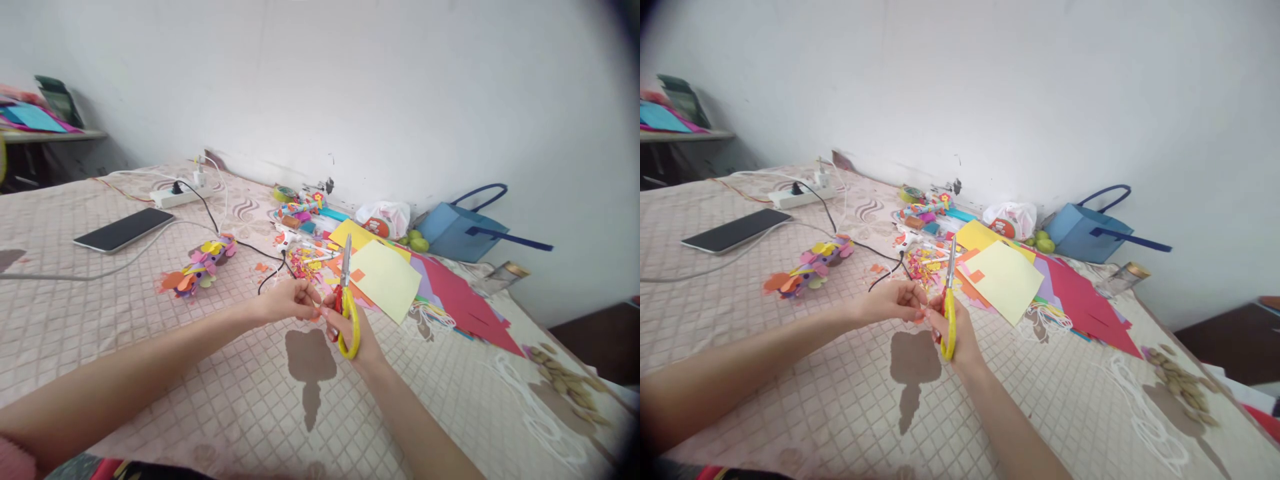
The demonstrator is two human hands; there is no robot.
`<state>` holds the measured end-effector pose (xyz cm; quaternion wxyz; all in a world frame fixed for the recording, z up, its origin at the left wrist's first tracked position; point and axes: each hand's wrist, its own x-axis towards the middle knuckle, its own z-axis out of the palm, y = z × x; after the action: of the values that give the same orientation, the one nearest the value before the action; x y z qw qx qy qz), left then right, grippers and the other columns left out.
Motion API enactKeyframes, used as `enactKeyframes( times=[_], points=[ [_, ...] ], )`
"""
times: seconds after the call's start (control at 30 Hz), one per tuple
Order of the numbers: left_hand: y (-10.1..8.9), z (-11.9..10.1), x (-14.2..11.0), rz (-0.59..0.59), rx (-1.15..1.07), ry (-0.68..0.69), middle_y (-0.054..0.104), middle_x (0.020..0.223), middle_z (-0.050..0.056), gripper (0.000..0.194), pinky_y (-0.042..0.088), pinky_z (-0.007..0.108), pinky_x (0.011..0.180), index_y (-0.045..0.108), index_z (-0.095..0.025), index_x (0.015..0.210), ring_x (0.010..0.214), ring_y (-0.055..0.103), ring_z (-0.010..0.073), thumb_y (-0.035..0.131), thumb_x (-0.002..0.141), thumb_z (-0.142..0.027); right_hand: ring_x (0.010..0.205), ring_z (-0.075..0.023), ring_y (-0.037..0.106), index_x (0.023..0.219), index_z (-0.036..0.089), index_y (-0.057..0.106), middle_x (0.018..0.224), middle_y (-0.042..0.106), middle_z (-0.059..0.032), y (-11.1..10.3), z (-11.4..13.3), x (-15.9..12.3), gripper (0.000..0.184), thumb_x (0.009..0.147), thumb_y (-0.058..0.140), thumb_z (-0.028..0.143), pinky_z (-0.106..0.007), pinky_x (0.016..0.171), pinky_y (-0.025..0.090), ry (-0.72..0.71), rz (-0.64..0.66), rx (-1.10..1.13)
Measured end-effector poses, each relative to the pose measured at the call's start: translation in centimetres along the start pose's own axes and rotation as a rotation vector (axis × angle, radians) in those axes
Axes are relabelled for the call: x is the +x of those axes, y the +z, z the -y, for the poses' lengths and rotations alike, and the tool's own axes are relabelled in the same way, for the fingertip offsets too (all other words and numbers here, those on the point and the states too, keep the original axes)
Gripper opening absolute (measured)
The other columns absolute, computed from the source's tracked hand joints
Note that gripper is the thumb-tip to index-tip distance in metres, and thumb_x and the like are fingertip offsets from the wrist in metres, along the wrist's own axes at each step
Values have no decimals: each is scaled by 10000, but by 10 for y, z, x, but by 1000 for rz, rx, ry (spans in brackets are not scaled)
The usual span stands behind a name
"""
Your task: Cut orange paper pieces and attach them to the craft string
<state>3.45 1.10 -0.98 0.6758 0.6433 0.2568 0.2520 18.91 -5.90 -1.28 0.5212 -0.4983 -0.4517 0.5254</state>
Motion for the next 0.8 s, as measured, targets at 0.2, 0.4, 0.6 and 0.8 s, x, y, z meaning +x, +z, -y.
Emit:
enactKeyframes(
  times=[0.2, 0.4, 0.6, 0.8],
  points=[
    [4, 0, -1, -24, 44, -45, 628, 678, 15, 307, 454, 208, 549, 580, -120, 751, 591, 568, 91, 704, 666, -388, 384, -38, 386, 814, 186, 509, 584, 458, 81, -3, -4, 2, 237, 684, 665, 308, -161, 352, 331, -30, -49, -32],
    [1, -12, -4, -127, -24, -68, 625, 664, 16, 300, 444, 197, 566, 582, -118, 684, 595, 565, 85, 706, 672, -391, 355, -42, 335, 798, 200, 492, 534, 408, 90, -1, -2, 2, 289, 757, 614, 458, -174, 348, 327, -32, -10, 8],
    [-15, -26, -4, -230, -165, 15, 635, 656, 3, 272, 450, 203, 615, 577, -124, 679, 594, 574, 77, 737, 660, -343, 350, -65, 362, 764, 193, 487, 469, 388, 85, 1, -3, -3, 446, 785, 465, 638, -187, 348, 329, 31, 118, -162],
    [-27, -34, -4, -273, -218, 72, 656, 725, 18, 269, 477, 237, 713, 595, -117, 672, 660, 599, 88, 754, 644, -332, 337, -68, 369, 716, 195, 458, 448, 374, 83, -3, -7, -5, 479, 794, 409, 665, -188, 335, 318, 73, 134, -475]
  ],
)
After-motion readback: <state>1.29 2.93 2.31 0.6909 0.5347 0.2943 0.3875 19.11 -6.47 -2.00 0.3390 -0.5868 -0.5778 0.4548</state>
